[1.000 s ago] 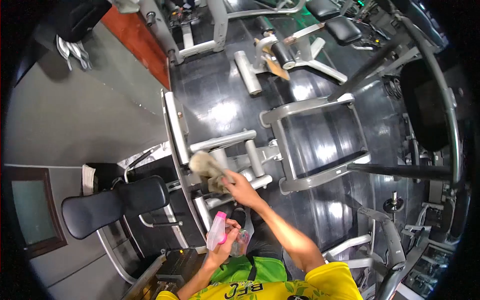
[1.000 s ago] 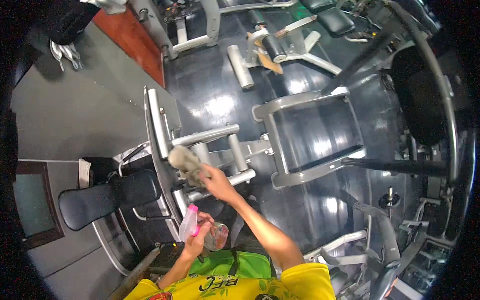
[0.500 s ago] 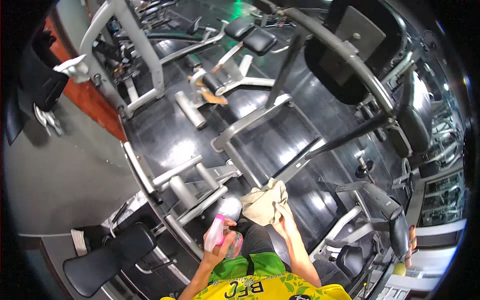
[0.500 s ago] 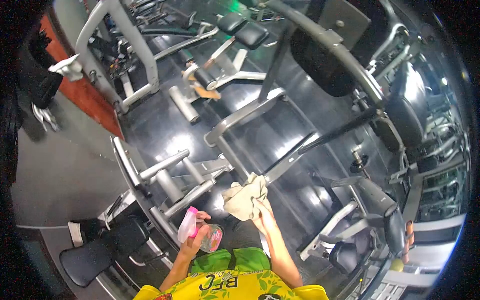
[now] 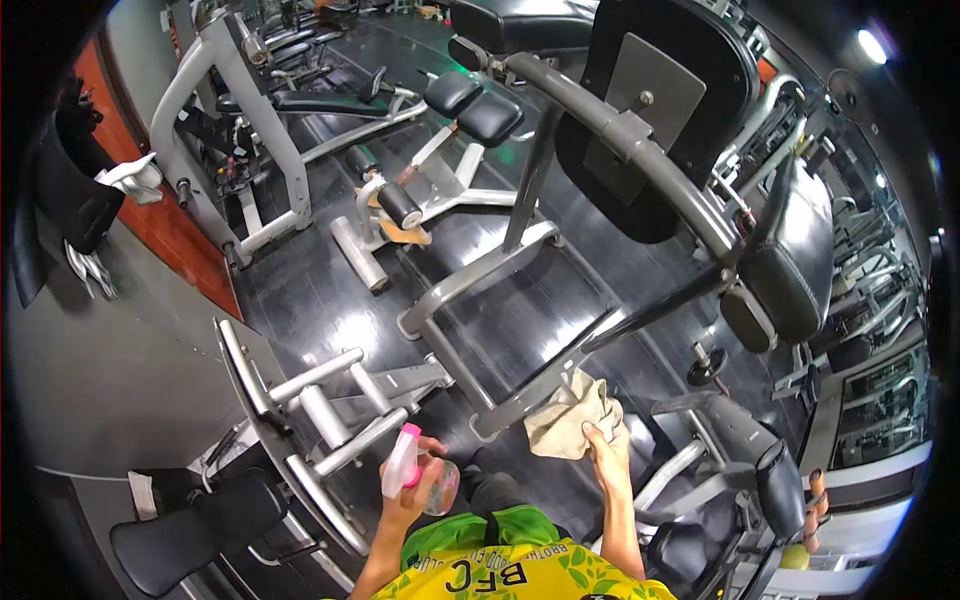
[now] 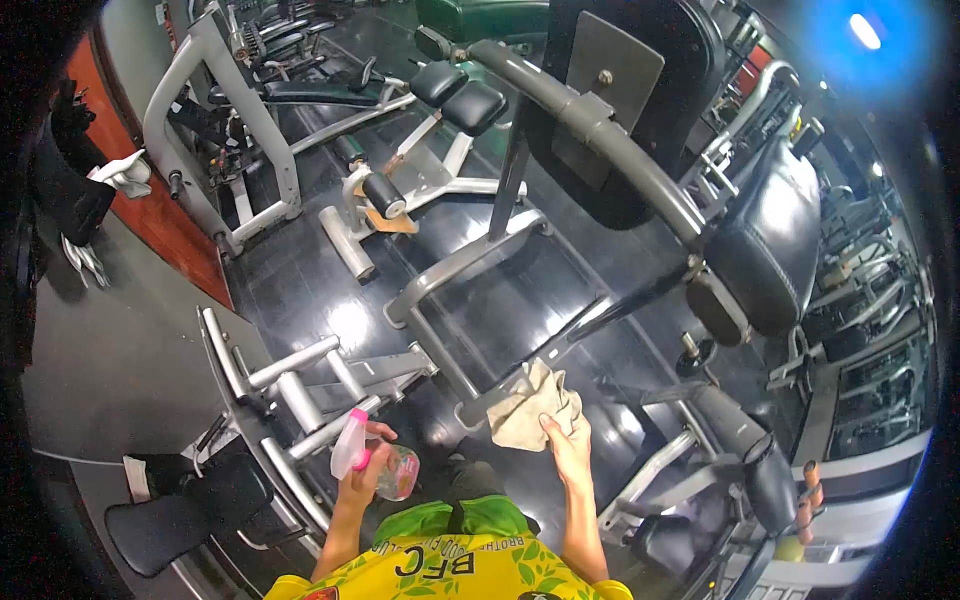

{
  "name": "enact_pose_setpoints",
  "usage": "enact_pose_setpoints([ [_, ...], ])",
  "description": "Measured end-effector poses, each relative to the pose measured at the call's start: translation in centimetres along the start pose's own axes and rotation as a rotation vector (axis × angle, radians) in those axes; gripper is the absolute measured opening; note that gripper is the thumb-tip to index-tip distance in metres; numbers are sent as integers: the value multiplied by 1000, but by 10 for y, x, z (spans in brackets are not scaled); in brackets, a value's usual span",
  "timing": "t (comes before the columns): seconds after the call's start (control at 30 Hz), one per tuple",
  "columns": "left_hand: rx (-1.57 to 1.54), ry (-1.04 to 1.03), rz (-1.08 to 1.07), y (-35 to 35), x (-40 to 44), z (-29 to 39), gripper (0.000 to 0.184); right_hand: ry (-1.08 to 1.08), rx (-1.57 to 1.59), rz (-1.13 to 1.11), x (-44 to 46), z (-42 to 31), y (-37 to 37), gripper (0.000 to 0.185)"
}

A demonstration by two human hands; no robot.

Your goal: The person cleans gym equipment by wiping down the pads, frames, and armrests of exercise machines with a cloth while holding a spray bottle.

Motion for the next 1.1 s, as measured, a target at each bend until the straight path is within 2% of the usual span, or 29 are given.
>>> enact_pose_setpoints([
  [0.13,-32,-35,77,-25,18,-5,23,83,-21,1,29,-12,21,33],
  [0.2,45,-89,66,-37,26,-8,32,99,-40,1,39,-20,29,35],
  [0.23,120,-109,25,-43,32,-9,42,83,-11,5,44,-21,32,36],
  [0.33,97,-33,-67,-65,47,-8,47,93,6,30,53,-26,43,38],
  [0.37,142,-87,-86,-68,54,-12,48,114,-3,49,56,-29,45,38],
  [0.53,84,-122,-135,-86,89,-10,41,128,75,71,72,-45,43,38],
  [0.73,-100,-178,-416,-102,143,15,23,279,-9,194,88,-72,36,39],
  [0.83,21,-281,-554,-101,172,33,23,280,17,284,89,-88,25,36],
  [0.87,74,-337,-621,-102,180,41,24,356,10,295,91,-99,18,37],
  [0.93,108,-332,-636,-94,198,48,21,354,-18,335,95,-101,12,39],
  [1.0,249,-515,-672,-85,213,57,24,363,3,375,98,-109,1,40],
  [1.03,138,-483,-609,-81,219,55,21,381,5,393,100,-110,-3,41],
  [1.1,126,-420,-593,-74,228,56,19,405,5,426,103,-116,-10,42],
])
Point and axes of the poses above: each hand's wrist, its own x-axis towards the middle knuckle, its own y-axis out of the back of the hand, z = x × y, the point moved 4 cm from there along x, towards the middle knuckle, and after that the axes turned 10 degrees about -x, right-handed, at the moved point
